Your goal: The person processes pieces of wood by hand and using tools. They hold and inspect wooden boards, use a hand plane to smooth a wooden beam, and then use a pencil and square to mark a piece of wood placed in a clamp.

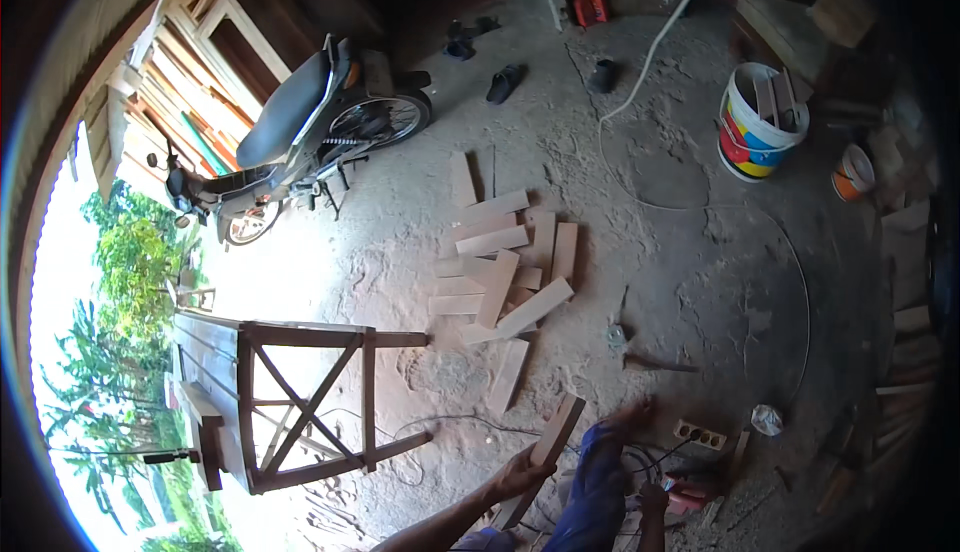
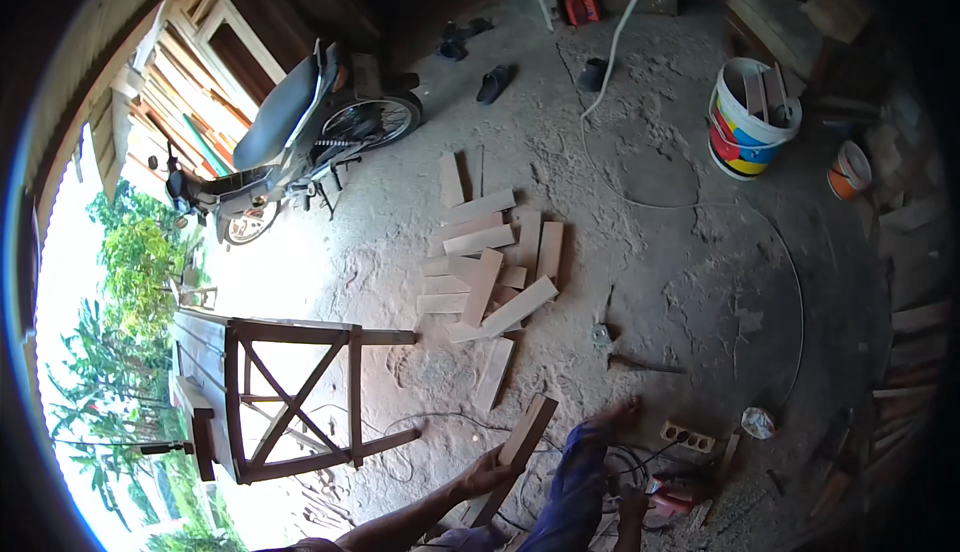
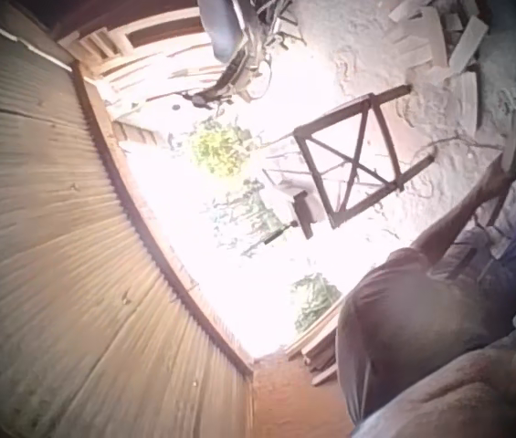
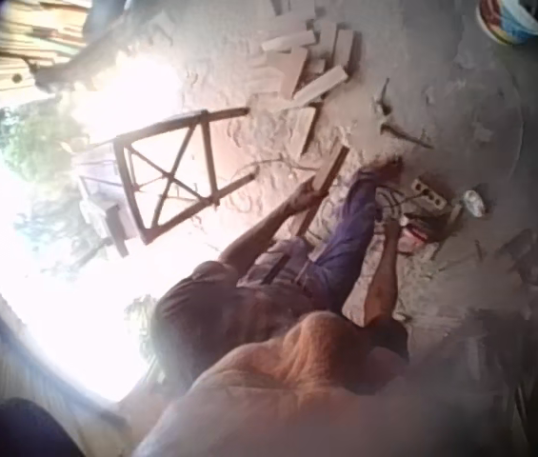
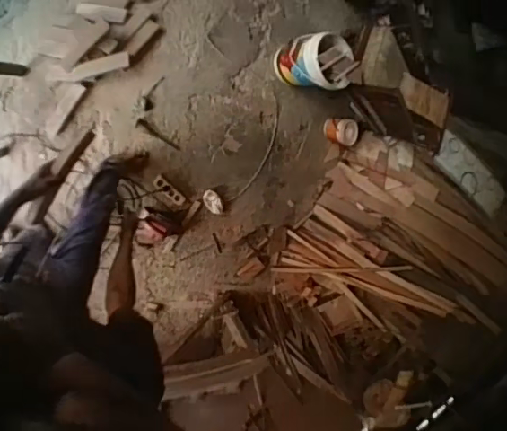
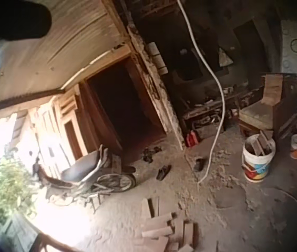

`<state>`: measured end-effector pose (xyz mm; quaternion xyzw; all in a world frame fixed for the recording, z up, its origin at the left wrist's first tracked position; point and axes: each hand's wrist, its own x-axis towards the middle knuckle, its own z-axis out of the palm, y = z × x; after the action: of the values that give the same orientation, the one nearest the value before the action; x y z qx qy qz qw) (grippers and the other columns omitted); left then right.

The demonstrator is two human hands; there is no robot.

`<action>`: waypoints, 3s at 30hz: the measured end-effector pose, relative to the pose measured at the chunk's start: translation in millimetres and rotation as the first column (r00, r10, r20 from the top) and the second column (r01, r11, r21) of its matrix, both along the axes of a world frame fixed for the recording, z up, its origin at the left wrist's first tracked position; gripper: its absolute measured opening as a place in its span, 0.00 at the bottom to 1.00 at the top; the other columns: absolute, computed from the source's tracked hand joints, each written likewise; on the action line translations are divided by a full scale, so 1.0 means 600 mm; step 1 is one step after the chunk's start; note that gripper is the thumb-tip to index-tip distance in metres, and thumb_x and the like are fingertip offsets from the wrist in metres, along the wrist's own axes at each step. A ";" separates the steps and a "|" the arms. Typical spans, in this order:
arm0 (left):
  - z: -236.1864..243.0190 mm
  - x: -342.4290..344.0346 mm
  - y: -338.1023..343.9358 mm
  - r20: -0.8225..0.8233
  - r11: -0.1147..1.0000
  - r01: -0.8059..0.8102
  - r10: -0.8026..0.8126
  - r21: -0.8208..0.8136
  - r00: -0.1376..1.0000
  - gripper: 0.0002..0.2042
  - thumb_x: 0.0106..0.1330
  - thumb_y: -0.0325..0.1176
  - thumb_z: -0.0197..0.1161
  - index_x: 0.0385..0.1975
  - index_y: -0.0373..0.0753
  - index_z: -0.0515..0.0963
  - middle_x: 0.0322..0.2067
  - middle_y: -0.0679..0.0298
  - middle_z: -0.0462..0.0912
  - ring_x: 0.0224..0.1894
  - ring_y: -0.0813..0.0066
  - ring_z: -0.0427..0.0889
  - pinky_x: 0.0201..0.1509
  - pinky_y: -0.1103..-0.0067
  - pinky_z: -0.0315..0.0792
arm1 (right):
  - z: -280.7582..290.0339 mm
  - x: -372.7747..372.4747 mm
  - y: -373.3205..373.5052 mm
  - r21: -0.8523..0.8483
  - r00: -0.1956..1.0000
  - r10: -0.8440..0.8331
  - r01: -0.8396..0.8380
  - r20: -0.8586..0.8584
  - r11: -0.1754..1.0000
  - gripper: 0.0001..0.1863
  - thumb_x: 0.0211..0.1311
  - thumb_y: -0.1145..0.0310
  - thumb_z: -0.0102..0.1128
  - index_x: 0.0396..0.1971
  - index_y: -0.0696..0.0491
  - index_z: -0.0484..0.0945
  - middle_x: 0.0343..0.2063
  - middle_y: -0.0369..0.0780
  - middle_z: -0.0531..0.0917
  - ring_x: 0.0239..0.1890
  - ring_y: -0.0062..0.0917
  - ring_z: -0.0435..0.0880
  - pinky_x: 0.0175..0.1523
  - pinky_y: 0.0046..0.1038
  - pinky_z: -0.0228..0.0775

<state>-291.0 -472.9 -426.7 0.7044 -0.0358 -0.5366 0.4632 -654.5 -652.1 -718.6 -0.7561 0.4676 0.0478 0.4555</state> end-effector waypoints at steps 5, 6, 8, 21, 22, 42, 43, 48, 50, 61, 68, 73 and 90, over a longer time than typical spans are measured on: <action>0.092 -0.004 0.051 -0.250 0.918 -0.360 0.315 -0.164 0.916 0.21 0.70 0.45 0.62 0.55 0.38 0.73 0.37 0.68 0.81 0.37 0.78 0.80 0.41 0.78 0.76 | 0.376 0.209 -0.003 0.079 0.965 -0.067 0.049 0.253 0.996 0.26 0.56 0.57 0.65 0.52 0.52 0.70 0.45 0.47 0.71 0.45 0.42 0.71 0.48 0.43 0.65; 0.129 0.012 0.046 -0.269 0.915 -0.360 0.306 -0.180 0.913 0.20 0.70 0.47 0.60 0.52 0.38 0.74 0.35 0.67 0.81 0.36 0.78 0.81 0.39 0.78 0.76 | 0.456 0.251 0.001 -0.047 0.954 0.056 -0.044 0.296 0.998 0.31 0.56 0.55 0.66 0.57 0.51 0.66 0.51 0.47 0.67 0.51 0.45 0.67 0.53 0.45 0.62; 0.191 0.039 0.048 -0.270 0.936 -0.302 0.248 -0.180 0.930 0.23 0.70 0.50 0.59 0.55 0.39 0.74 0.38 0.67 0.81 0.40 0.78 0.80 0.42 0.77 0.75 | 0.594 0.333 0.023 -0.279 0.875 0.333 -0.242 0.351 0.929 0.41 0.57 0.52 0.68 0.66 0.49 0.58 0.63 0.49 0.60 0.63 0.50 0.59 0.64 0.48 0.54; 0.293 0.105 0.133 -0.381 0.337 -0.428 0.201 -0.839 0.903 0.27 0.70 0.42 0.61 0.65 0.37 0.66 0.50 0.60 0.81 0.46 0.72 0.83 0.44 0.76 0.79 | 0.648 0.719 -0.056 -0.718 0.030 0.999 -0.695 0.023 0.037 0.38 0.52 0.64 0.67 0.66 0.45 0.68 0.52 0.46 0.77 0.54 0.40 0.77 0.59 0.49 0.68; 0.305 0.106 0.134 -0.375 0.324 -0.443 0.252 -0.836 0.892 0.27 0.70 0.42 0.61 0.65 0.36 0.66 0.51 0.60 0.81 0.46 0.72 0.83 0.44 0.76 0.79 | 0.672 0.753 -0.066 -0.731 0.019 0.999 -0.681 0.044 0.045 0.40 0.51 0.59 0.69 0.67 0.49 0.66 0.49 0.47 0.79 0.50 0.43 0.79 0.55 0.48 0.71; 0.526 0.166 0.116 0.248 -0.137 -0.733 0.886 -0.666 -0.392 0.31 0.57 0.35 0.77 0.57 0.33 0.68 0.51 0.56 0.79 0.55 0.66 0.79 0.58 0.69 0.76 | 1.056 0.990 0.132 -0.249 -0.413 0.732 -0.911 0.543 -0.330 0.37 0.63 0.55 0.66 0.68 0.53 0.65 0.59 0.54 0.75 0.61 0.45 0.76 0.62 0.41 0.71; 0.538 0.176 0.139 0.250 -0.185 -0.702 0.847 -0.688 -0.468 0.31 0.57 0.34 0.76 0.57 0.33 0.67 0.51 0.56 0.79 0.55 0.66 0.79 0.58 0.69 0.76 | 1.060 1.004 0.133 -0.204 -0.387 0.763 -0.922 0.518 -0.329 0.36 0.63 0.55 0.66 0.68 0.53 0.65 0.57 0.54 0.76 0.60 0.45 0.78 0.61 0.41 0.72; 0.544 0.205 0.268 0.115 -0.365 -0.460 0.670 -0.809 -0.733 0.25 0.60 0.30 0.73 0.55 0.36 0.68 0.50 0.57 0.80 0.52 0.69 0.80 0.54 0.70 0.77 | 0.901 1.104 0.084 -0.137 -0.396 0.842 -0.918 0.367 -0.372 0.36 0.62 0.54 0.66 0.66 0.56 0.68 0.50 0.53 0.81 0.51 0.38 0.84 0.52 0.34 0.79; 0.530 0.223 0.307 0.076 -0.390 -0.427 0.660 -0.816 -0.747 0.21 0.65 0.31 0.69 0.54 0.39 0.69 0.49 0.58 0.81 0.49 0.70 0.81 0.50 0.71 0.79 | 0.848 1.141 0.039 -0.145 -0.325 0.913 -0.944 0.246 -0.297 0.34 0.60 0.55 0.68 0.63 0.58 0.71 0.45 0.48 0.84 0.46 0.33 0.85 0.49 0.33 0.79; 0.581 0.282 0.396 -0.140 -0.621 -0.236 0.494 -0.747 -0.858 0.16 0.71 0.37 0.63 0.52 0.42 0.66 0.46 0.58 0.80 0.47 0.69 0.82 0.44 0.73 0.81 | 0.610 1.241 -0.170 0.244 0.286 0.957 -0.926 -0.040 0.287 0.26 0.54 0.57 0.71 0.43 0.65 0.83 0.35 0.43 0.87 0.39 0.23 0.83 0.44 0.30 0.77; 0.568 0.324 0.444 0.093 -0.594 -0.233 0.256 -0.770 -0.962 0.20 0.69 0.38 0.67 0.50 0.38 0.63 0.40 0.64 0.74 0.41 0.75 0.77 0.46 0.76 0.75 | 0.580 1.391 -0.126 0.107 0.314 0.944 -0.940 -0.107 0.324 0.26 0.53 0.56 0.70 0.42 0.65 0.84 0.34 0.45 0.88 0.38 0.27 0.85 0.44 0.33 0.78; 0.543 0.349 0.484 0.320 -0.533 -0.326 0.107 -0.781 -0.941 0.32 0.65 0.47 0.69 0.57 0.34 0.59 0.49 0.57 0.68 0.53 0.68 0.71 0.60 0.70 0.66 | 0.630 1.532 0.036 0.080 0.275 0.944 -0.953 -0.180 0.293 0.19 0.54 0.59 0.67 0.34 0.62 0.84 0.28 0.43 0.85 0.27 0.27 0.83 0.35 0.32 0.78; 0.532 0.630 0.569 0.767 -0.827 -0.058 -0.490 -0.559 -0.416 0.49 0.52 0.43 0.81 0.66 0.29 0.52 0.60 0.49 0.62 0.63 0.58 0.66 0.69 0.64 0.62 | 0.652 2.226 0.570 0.282 -0.062 0.987 -0.959 -0.148 -0.018 0.19 0.67 0.62 0.58 0.53 0.56 0.76 0.29 0.39 0.82 0.21 0.30 0.83 0.20 0.32 0.75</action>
<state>87.2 -131.3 -107.7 -0.3162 -0.7279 -0.6082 0.0116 681.2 -310.4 -327.2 -0.8218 -0.1503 0.4952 0.2384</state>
